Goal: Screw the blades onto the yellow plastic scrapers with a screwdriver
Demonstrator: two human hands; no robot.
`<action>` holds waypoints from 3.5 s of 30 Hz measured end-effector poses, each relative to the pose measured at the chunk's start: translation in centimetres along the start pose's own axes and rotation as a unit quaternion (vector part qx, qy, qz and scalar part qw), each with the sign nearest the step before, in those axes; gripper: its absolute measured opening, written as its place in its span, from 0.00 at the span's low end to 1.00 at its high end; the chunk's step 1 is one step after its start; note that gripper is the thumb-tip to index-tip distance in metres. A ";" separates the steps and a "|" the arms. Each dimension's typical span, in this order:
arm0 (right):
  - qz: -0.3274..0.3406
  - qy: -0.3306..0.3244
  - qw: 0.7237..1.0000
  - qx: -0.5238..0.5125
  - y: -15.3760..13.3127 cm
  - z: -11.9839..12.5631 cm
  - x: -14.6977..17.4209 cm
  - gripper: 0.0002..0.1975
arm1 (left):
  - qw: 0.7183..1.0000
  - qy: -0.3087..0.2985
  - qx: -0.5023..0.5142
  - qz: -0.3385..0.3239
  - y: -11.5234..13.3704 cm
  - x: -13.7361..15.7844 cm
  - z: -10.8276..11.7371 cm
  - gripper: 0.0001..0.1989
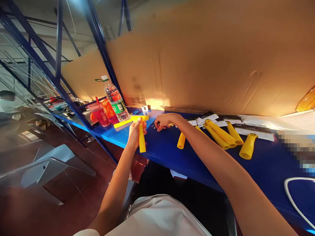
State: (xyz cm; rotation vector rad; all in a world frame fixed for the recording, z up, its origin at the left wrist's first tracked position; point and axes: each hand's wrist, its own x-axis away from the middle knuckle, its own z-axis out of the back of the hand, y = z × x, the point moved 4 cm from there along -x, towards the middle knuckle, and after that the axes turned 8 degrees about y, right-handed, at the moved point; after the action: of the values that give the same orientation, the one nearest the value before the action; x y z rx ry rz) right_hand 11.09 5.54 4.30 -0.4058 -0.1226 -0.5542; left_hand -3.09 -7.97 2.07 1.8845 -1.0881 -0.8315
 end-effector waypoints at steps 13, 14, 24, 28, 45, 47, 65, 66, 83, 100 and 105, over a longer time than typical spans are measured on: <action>0.057 0.247 0.965 -0.064 -6.0 11.4 5.9 0.07 | 1.000 -0.024 -0.018 -0.007 -0.6 0.0 -0.4 0.23; 0.077 0.263 0.959 -0.072 -6.8 12.1 6.1 0.07 | 0.999 -0.029 -0.023 -0.010 -0.6 0.1 -0.5 0.24; 0.112 0.159 0.979 -0.064 -10.4 8.5 3.2 0.06 | 0.990 -0.088 -0.097 -0.055 -1.2 0.4 -0.9 0.24; 0.109 0.130 0.984 -0.050 -10.1 7.8 2.3 0.07 | 0.990 -0.091 -0.097 -0.050 -1.5 0.2 -0.8 0.23; 0.070 0.090 0.989 -0.094 -7.7 7.3 -0.5 0.19 | 0.991 -0.080 -0.107 -0.002 -1.8 0.1 -0.5 0.24; 0.060 0.054 0.993 -0.089 -7.3 7.3 -1.0 0.26 | 0.989 -0.095 -0.109 0.002 -2.2 -0.1 -0.5 0.24; 0.063 0.065 0.983 -0.159 -5.1 7.0 0.4 0.32 | 0.976 -0.146 -0.160 -0.017 -2.4 0.3 -0.5 0.25; 0.062 0.067 0.984 -0.152 -5.3 7.0 0.5 0.32 | 0.977 -0.142 -0.158 -0.014 -2.5 0.2 -0.5 0.24; -0.082 0.068 0.994 -0.013 1.1 4.7 -0.8 0.19 | 0.996 0.003 -0.041 -0.075 0.3 0.4 0.0 0.19; -0.023 0.069 0.990 -0.119 2.5 1.6 -3.7 0.26 | 0.996 -0.023 -0.038 -0.078 -0.1 0.2 -0.1 0.19; -0.013 0.069 0.990 -0.119 2.1 1.4 -4.2 0.22 | 0.997 -0.016 -0.032 -0.064 -0.1 0.3 -0.2 0.18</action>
State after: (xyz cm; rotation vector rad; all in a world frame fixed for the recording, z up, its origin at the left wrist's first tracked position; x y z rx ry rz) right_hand 8.66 9.77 3.93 -0.5967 0.0726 -0.6235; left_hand -2.76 -8.11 2.00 1.9082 -0.9554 -0.9620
